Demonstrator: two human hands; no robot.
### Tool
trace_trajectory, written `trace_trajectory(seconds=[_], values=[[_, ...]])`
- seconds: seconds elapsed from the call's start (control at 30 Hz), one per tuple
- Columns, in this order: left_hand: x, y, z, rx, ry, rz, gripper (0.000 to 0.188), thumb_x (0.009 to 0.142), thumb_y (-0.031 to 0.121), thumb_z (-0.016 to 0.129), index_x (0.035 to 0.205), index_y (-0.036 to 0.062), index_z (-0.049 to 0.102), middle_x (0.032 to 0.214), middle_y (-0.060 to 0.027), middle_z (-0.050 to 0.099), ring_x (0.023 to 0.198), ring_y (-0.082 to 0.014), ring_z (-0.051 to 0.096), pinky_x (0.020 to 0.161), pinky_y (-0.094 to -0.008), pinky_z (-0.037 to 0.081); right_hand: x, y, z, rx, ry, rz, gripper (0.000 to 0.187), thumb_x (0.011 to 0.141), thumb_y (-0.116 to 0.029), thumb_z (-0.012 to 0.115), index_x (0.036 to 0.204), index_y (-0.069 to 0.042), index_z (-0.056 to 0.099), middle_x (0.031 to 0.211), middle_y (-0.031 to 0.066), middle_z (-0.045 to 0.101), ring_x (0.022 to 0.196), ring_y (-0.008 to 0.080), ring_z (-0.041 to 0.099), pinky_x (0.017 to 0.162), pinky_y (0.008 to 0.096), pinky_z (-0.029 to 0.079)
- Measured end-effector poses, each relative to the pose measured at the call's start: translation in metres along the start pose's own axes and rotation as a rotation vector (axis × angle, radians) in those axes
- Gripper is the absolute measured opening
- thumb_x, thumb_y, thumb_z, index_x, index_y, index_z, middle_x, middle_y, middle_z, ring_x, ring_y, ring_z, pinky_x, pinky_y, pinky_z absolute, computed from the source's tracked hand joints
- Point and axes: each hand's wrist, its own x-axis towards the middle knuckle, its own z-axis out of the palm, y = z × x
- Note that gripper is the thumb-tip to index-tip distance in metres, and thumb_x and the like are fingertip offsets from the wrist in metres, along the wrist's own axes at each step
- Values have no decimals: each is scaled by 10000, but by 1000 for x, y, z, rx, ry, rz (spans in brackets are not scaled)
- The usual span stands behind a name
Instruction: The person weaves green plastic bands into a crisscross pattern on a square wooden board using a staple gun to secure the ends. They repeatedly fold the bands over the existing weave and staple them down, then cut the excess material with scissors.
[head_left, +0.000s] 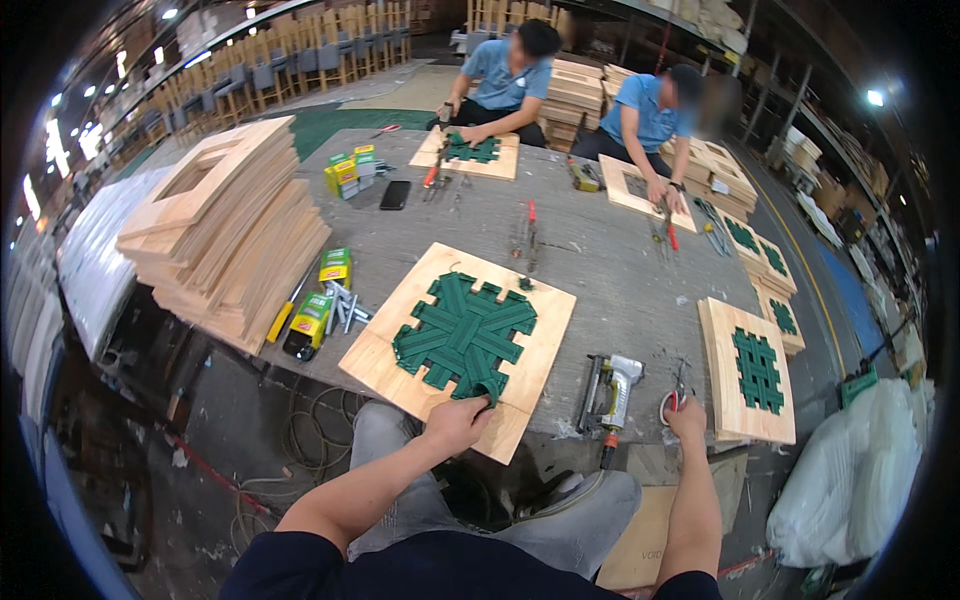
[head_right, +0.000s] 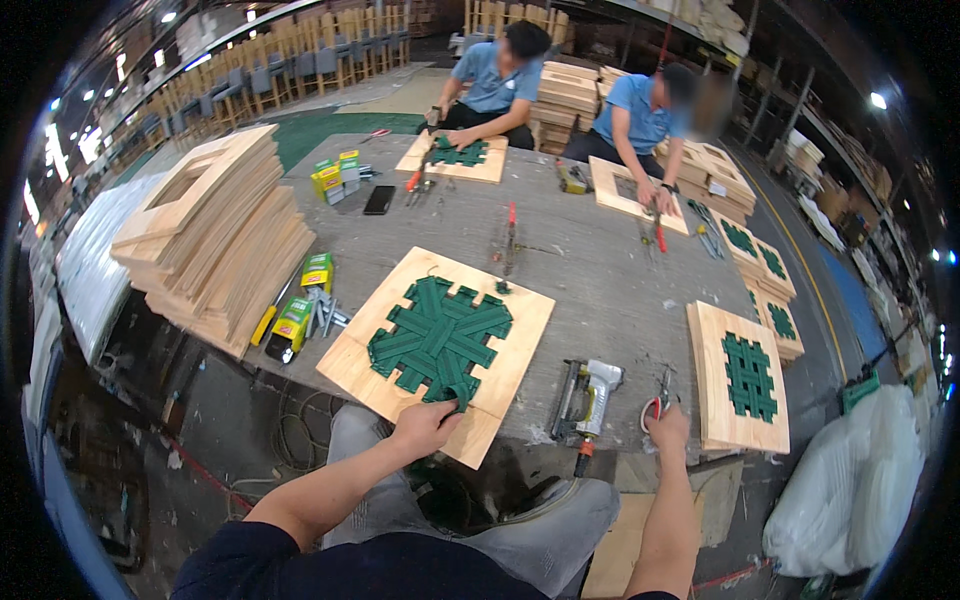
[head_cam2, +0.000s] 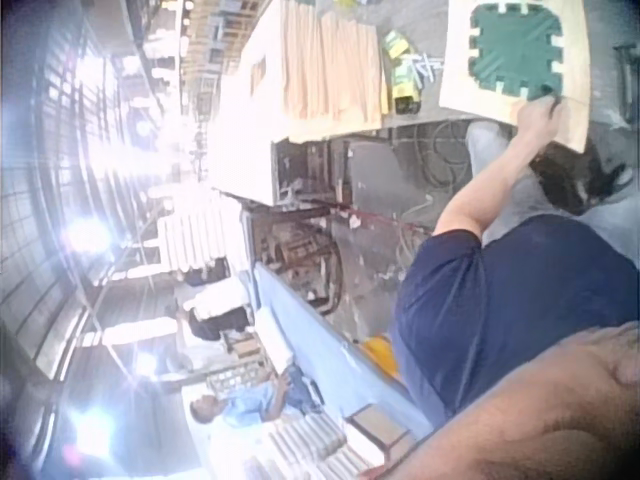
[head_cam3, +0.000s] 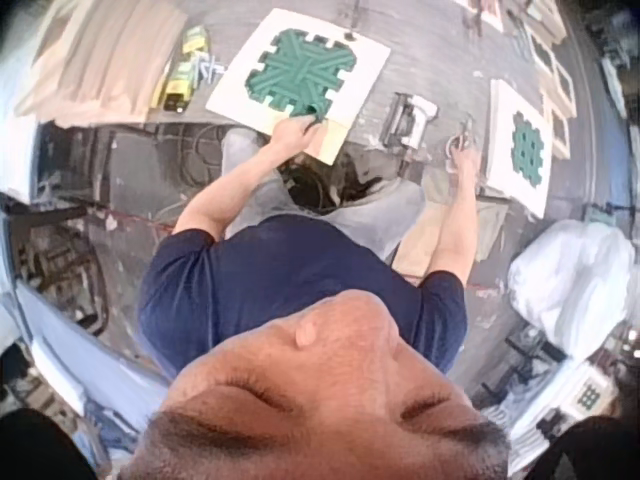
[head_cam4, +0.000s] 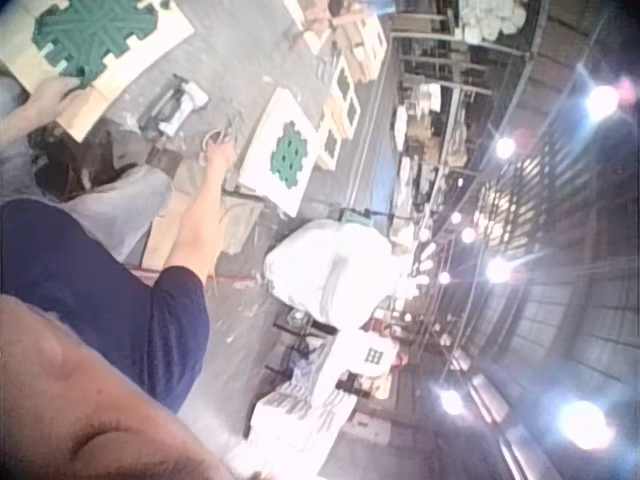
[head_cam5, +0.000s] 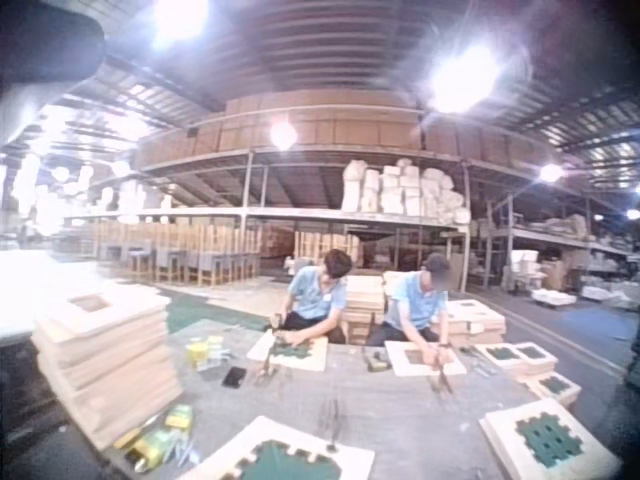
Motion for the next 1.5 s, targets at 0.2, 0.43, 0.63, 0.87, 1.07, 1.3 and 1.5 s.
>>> trace_trajectory(seconds=[0.2, 0.43, 0.63, 0.87, 1.07, 1.3, 1.5], values=[[6, 1, 7, -78, 43, -29, 345, 1001, 378, 599, 1096, 68, 717, 920, -176, 726, 853, -376, 704, 716, -476, 546, 34, 21, -9, 110, -129, 109, 403, 683, -161, 823, 1013, -14, 645, 948, 177, 716, 803, 344, 724, 671, 462, 582], [22, -29, -12, -875, -92, -410, 362, 1059, 339, 591, 1012, -8, 686, 875, -115, 735, 765, -209, 697, 681, -371, 568, 22, -36, -51, 974, -154, 66, 590, 787, 1, 624, 1369, -31, 539, 835, 103, 668, 640, 158, 619, 470, 304, 433], [66, -12, -58, -1385, -196, -642, 341, 1066, 341, 597, 1076, 6, 663, 892, -92, 705, 728, -193, 655, 594, -367, 554, -28, -74, -41, 661, -393, -486, 589, 848, -228, 805, 1373, -94, 573, 888, 84, 698, 720, 187, 673, 595, 323, 509], [66, 7, -67, -1197, -135, -650, 358, 1066, 360, 593, 1007, 21, 692, 786, -41, 657, 646, -140, 598, 543, -317, 512, -82, -175, -18, -78, -355, -1113, 647, 790, -613, 793, 1227, -168, 620, 1022, 153, 690, 975, 367, 693, 809, 488, 534], [56, 9, -72, -1136, -161, -618, 379, 1065, 356, 597, 978, 3, 702, 818, -41, 683, 668, -121, 607, 523, -288, 501, -71, -225, 1, -213, -434, -1317, 593, 822, -581, 759, 1232, -179, 611, 1034, 142, 677, 1008, 361, 692, 834, 501, 540], [50, 1, -71, -1101, -163, -613, 386, 1052, 380, 616, 1034, 8, 718, 836, -39, 693, 674, -124, 612, 529, -295, 505, -63, -242, 14, -297, -481, -1371, 499, 856, -506, 740, 1227, -194, 620, 1036, 145, 686, 960, 373, 707, 811, 509, 560], [48, 0, -70, -1126, -160, -600, 391, 1046, 386, 626, 1058, 8, 724, 835, -41, 693, 673, -125, 614, 532, -307, 504, -59, -235, 11, -317, -522, -1396, 539, 867, -563, 716, 1257, -202, 625, 1009, 144, 696, 951, 378, 711, 805, 511, 564]])
